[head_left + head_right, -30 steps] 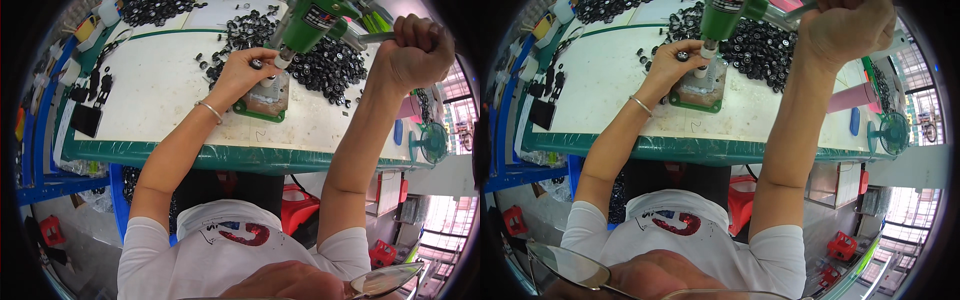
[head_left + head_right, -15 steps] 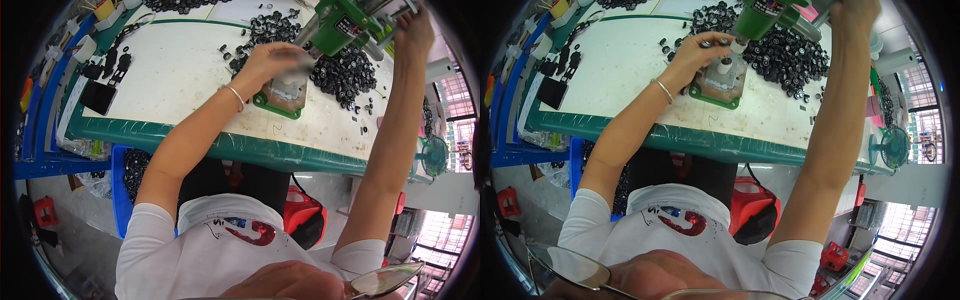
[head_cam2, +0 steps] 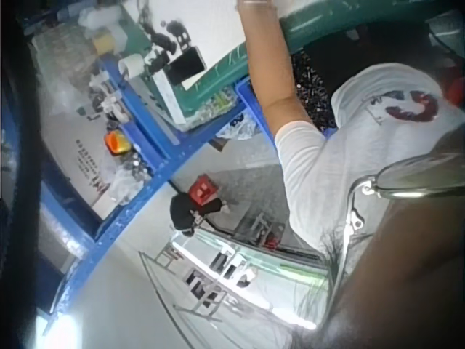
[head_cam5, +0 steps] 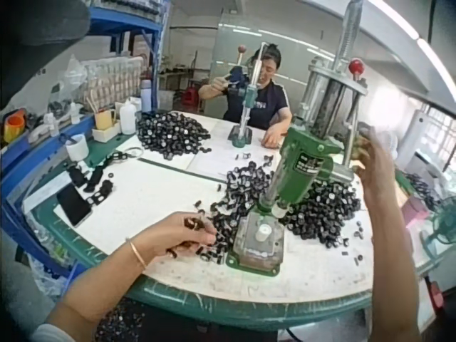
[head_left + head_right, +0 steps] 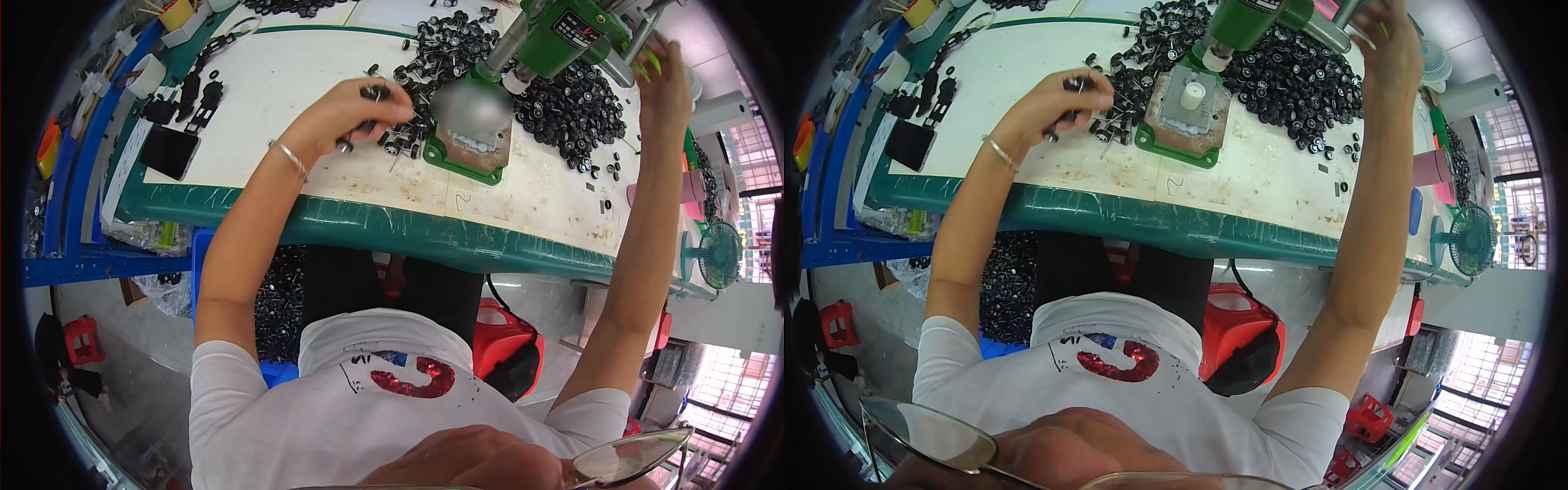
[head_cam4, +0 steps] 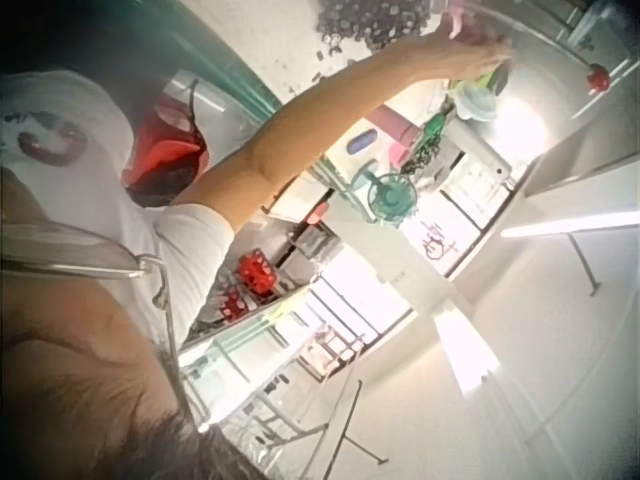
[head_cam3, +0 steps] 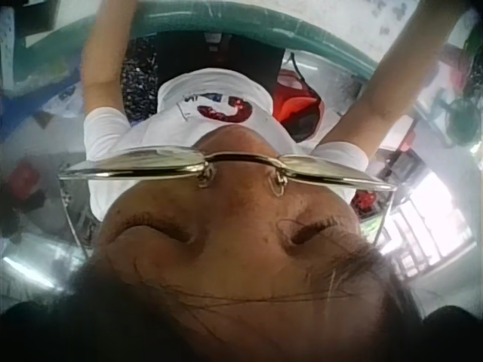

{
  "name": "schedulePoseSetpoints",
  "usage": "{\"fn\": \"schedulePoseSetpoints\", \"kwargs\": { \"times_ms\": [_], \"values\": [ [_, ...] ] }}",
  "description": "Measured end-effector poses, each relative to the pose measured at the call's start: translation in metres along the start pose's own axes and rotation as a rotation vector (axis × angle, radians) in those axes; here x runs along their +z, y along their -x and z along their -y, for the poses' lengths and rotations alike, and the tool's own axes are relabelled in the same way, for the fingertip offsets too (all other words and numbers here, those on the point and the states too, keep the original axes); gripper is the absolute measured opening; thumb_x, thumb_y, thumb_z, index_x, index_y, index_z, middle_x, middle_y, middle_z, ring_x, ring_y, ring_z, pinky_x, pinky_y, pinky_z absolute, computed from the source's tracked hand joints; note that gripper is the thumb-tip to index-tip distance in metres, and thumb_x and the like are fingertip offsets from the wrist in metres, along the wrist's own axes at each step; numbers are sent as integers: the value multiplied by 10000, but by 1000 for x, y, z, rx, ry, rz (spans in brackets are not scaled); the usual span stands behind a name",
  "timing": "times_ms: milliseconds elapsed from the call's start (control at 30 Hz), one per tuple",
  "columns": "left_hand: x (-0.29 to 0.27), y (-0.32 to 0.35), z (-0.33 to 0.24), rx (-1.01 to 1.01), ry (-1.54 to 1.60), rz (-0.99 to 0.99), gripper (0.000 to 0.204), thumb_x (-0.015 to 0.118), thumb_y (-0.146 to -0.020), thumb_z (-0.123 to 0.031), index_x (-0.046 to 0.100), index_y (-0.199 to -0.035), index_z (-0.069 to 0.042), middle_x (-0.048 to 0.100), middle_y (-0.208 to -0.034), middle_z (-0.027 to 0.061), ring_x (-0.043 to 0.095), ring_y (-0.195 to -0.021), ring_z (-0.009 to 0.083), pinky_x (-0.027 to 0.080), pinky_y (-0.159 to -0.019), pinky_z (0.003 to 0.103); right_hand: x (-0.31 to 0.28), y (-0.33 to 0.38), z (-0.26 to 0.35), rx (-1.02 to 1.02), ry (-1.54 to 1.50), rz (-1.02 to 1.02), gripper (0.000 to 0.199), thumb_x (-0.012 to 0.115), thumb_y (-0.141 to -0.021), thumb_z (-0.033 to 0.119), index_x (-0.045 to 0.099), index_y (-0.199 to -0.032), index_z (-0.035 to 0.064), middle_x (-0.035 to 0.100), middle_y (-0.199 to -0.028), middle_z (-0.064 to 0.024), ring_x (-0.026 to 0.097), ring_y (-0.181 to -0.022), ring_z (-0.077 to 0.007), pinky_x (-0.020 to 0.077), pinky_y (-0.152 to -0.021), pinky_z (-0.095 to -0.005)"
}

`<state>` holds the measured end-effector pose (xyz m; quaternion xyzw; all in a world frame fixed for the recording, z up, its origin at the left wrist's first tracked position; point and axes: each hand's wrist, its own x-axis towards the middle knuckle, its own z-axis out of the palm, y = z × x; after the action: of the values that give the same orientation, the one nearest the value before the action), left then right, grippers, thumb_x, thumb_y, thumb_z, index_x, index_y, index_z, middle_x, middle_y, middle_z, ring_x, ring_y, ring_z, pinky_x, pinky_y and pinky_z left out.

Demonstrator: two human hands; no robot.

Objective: The person uses a green manual press machine to assemble small black wheels with metal axles. They repeatedly pick up a wheel and an axle, place them into the press, and pull the lever to secure the components together. The finished wheels are placed into a blue bin below the table.

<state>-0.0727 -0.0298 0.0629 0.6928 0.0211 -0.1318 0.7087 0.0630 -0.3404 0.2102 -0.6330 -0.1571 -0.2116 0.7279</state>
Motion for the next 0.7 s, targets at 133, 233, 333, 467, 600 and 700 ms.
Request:
{"fn": "schedulePoseSetpoints", "kwargs": {
  "times_ms": [133,233,333,467,600,700],
  "values": [
    [26,17,7,28,-624,-97,150,732,-759,-146,699,-877,-60,619,-643,59,542,-497,122,404,-455,275,-54,31,-33,79,279,110,337,615,-906,284,616,-1100,8,590,-941,-52,581,-702,-106,454,-553,-224],
    [36,9,24,319,-952,-211,207,728,-739,-160,708,-924,-70,660,-733,112,623,-627,232,483,-599,338,-76,60,-53,218,369,92,304,625,-907,292,645,-1075,39,596,-848,-19,566,-628,-76,450,-514,-201],
    [48,13,14,308,-1128,-129,224,719,-735,-172,715,-938,-77,675,-859,128,639,-772,287,491,-709,359,-92,82,-70,281,393,164,247,629,-915,263,656,-1044,54,596,-809,-8,556,-609,-59,436,-495,-199],
    [45,8,12,331,-1040,-106,231,734,-729,-145,719,-947,-68,659,-864,83,630,-802,218,482,-716,317,-98,100,-93,295,404,226,206,629,-915,236,654,-1011,56,594,-752,11,536,-582,-47,428,-496,-195],
    [20,-2,16,474,-652,-182,245,768,-722,-116,727,-961,-78,617,-788,7,505,-636,94,409,-574,238,-97,107,-102,197,602,309,234,637,-899,213,641,-1031,20,587,-704,-3,541,-614,-58,435,-529,-217],
    [24,-6,-4,126,-208,-321,254,745,-778,-95,704,-1029,-101,655,-846,-8,457,-554,-3,271,-417,141,-117,108,-117,-9,958,306,216,663,-853,198,641,-1028,73,603,-845,-24,584,-681,-132,474,-605,-285]
  ]
}}
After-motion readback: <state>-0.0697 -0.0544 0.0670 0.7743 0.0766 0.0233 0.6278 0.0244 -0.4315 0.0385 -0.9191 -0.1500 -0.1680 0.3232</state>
